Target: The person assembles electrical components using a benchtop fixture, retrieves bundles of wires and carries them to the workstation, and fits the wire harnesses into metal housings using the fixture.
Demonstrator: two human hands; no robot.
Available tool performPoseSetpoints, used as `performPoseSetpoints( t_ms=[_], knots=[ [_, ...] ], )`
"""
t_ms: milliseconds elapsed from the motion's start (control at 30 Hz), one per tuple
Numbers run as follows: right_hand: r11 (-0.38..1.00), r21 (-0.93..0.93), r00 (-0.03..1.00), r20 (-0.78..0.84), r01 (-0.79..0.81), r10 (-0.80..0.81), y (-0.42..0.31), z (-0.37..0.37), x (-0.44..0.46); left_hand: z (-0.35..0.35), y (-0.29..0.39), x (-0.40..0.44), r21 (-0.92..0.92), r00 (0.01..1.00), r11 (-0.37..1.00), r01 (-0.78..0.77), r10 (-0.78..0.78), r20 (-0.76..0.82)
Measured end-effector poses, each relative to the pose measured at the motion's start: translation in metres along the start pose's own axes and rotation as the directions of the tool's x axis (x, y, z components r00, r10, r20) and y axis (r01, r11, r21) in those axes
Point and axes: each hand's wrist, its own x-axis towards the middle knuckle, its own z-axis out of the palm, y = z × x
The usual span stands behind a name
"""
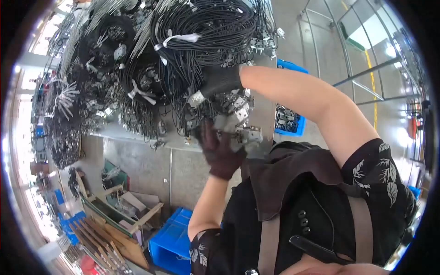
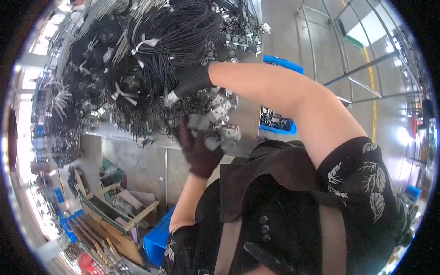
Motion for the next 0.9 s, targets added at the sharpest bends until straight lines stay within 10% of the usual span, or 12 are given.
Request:
performPoseSetpoints(
  t_ms=[200, 267, 300, 367, 433, 533, 600, 633, 800, 900],
  knots=[
    [0.934, -0.341, 0.993, -0.007, 0.110, -0.119, -0.018, 0.003, -0.053, 0.062, -0.007, -0.010, 0.178, 1.000, 0.984, 0.021, -0.022, 0.003],
    [0.976, 0.205, 0.989, -0.139, 0.079, -0.051, -0.024, 0.007, -0.104, 0.075, -0.012, -0.018, 0.182, 0.991, 0.983, 0.011, 0.014, -0.135],
    [0.955, -0.240, 0.901, -0.352, 0.174, -0.253, 0.014, 0.020, -0.109, 0.076, -0.011, -0.021, 0.172, 0.984, 0.985, 0.029, 0.003, -0.180],
    [0.773, -0.570, 0.750, -0.375, 0.277, -0.545, 0.002, 0.024, -0.140, 0.054, 0.018, -0.018, 0.271, 0.985, 0.947, 0.171, -0.156, -0.078],
    [0.915, -0.395, 0.970, -0.175, 0.087, -0.169, 0.043, 0.037, -0.142, 0.047, 0.044, -0.017, 0.321, 0.951, 0.896, 0.308, -0.304, -0.063],
    [0.779, -0.556, 0.875, -0.179, 0.288, -0.451, 0.101, 0.051, -0.126, 0.049, 0.082, -0.025, 0.261, 0.884, 0.850, 0.459, -0.406, -0.232],
    [0.919, -0.330, 0.926, -0.228, 0.217, -0.300, 0.105, 0.055, -0.119, 0.025, 0.113, -0.036, 0.168, 0.837, 0.828, 0.535, -0.491, -0.242],
    [0.803, -0.533, 0.860, -0.246, 0.266, -0.448, 0.124, 0.059, -0.109, 0.015, 0.126, -0.050, 0.180, 0.811, 0.800, 0.573, -0.521, -0.266],
    [0.820, -0.394, 0.830, -0.204, 0.416, -0.519, 0.176, 0.043, -0.090, 0.008, 0.178, -0.171, -0.059, 0.606, 0.618, 0.784, -0.782, -0.144],
    [0.849, -0.419, 0.806, -0.348, 0.323, -0.478, 0.179, 0.029, -0.108, 0.040, 0.208, -0.312, -0.040, 0.309, 0.306, 0.951, -0.947, 0.092]
  ],
)
